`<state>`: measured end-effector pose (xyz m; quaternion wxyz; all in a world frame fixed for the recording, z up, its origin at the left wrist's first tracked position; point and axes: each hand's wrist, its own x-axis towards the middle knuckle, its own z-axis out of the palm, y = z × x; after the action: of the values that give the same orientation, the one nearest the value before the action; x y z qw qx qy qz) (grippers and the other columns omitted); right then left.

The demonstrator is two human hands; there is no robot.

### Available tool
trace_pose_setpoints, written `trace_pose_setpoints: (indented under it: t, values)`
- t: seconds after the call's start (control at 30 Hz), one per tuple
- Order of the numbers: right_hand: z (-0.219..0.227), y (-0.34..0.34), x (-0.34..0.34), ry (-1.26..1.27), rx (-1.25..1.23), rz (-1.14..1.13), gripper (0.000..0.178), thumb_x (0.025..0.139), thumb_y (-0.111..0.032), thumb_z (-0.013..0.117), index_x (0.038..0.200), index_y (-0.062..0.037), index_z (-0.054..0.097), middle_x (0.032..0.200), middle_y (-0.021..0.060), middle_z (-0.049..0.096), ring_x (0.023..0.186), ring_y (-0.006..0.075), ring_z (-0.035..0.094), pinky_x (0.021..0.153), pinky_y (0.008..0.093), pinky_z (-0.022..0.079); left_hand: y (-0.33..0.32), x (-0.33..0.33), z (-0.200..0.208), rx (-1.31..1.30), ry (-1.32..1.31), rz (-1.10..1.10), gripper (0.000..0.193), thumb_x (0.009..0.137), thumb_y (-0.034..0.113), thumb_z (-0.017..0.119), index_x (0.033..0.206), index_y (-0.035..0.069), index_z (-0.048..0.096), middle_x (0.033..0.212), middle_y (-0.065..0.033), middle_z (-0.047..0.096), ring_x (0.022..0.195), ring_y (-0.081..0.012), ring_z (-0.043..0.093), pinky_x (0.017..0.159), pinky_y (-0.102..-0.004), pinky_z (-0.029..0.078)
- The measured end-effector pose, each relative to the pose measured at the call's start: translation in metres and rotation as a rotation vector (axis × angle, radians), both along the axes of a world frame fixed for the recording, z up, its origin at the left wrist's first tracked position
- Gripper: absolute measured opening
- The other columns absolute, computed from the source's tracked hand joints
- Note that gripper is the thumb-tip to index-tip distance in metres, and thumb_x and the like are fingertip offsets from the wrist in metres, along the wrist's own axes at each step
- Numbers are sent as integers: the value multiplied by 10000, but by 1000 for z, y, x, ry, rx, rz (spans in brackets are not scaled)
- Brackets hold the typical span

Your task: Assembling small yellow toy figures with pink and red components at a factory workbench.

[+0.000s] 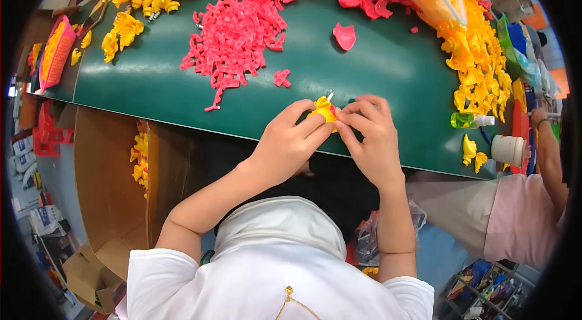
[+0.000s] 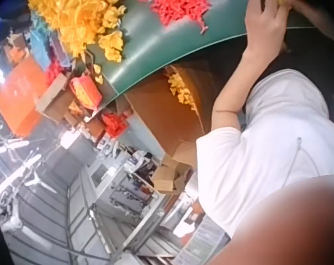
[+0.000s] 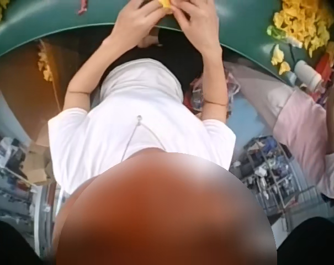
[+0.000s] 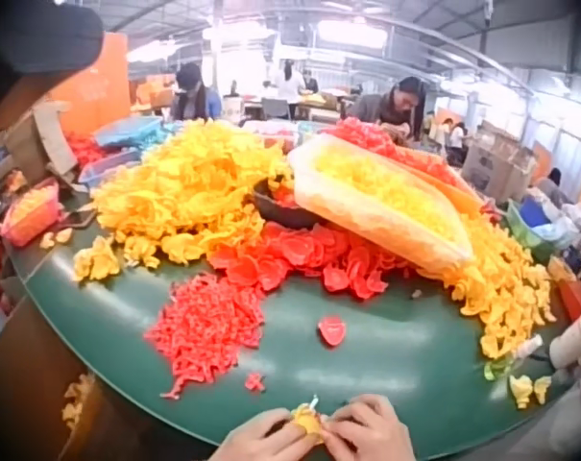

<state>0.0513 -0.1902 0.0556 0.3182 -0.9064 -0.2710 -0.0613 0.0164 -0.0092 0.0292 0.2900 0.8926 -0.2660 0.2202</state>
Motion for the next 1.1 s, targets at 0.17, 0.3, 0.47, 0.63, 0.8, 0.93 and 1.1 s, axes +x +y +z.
trace_pose_setpoints:
  t: [0.17, 0.3, 0.47, 0.63, 0.8, 0.93, 1.1]
  values:
    - [12, -3, 38, 256, -37, 125, 137, 816, -79, 674, 943, -38, 706, 907, 65, 630, 958, 261, 551, 801, 339, 467, 11, -19, 9, 212, -29, 128, 215, 707, 80, 629, 922, 64, 629, 1006, -7, 617, 1001, -278, 519, 824, -397, 479]
    - [3, 23, 101, -91, 68, -139, 234, 818, -92, 670, 1051, -66, 679, 878, 82, 634, 927, 277, 554, 817, 357, 466, 6, -30, -6, 117, 18, 221, 273, 657, 33, 667, 922, 64, 611, 1036, -34, 611, 995, -292, 521, 792, -368, 497]
    - [-9, 18, 126, -363, -256, 56, 338, 821, -93, 666, 1157, -101, 623, 840, 93, 628, 890, 288, 557, 797, 374, 483, 7, -21, -9, 75, -36, 179, 274, 637, 31, 687, 909, 50, 660, 1017, -38, 638, 1048, -311, 537, 803, -348, 499]
    - [11, 5, 90, 1, -92, -107, 254, 847, -47, 621, 1096, -94, 629, 806, 89, 619, 788, 231, 573, 727, 323, 467, 15, -22, -12, 68, -109, 165, 431, 518, 127, 716, 935, 37, 657, 995, -35, 621, 936, -251, 562, 738, -346, 498]
    - [25, 15, 41, 399, 119, 130, 225, 861, 10, 575, 1074, -43, 625, 875, 25, 658, 774, 83, 566, 613, 228, 391, 15, -17, -16, 31, -58, 107, 454, 497, 106, 698, 935, -6, 652, 991, -71, 619, 869, -253, 567, 713, -342, 528]
    - [12, 21, 31, 607, 405, 30, 254, 850, 46, 586, 1093, -18, 620, 856, 34, 650, 793, 89, 597, 665, 203, 439, 15, -17, -14, 21, -55, 79, 459, 503, 96, 699, 946, -15, 653, 991, -85, 617, 862, -261, 570, 715, -330, 539]
    - [0, 28, 25, 400, 528, 63, 134, 816, 85, 617, 936, 36, 655, 834, 71, 648, 794, 125, 642, 767, 241, 528, 15, -17, -16, 8, -43, 81, 469, 501, 102, 707, 953, -14, 652, 996, -84, 618, 858, -261, 569, 710, -332, 538]
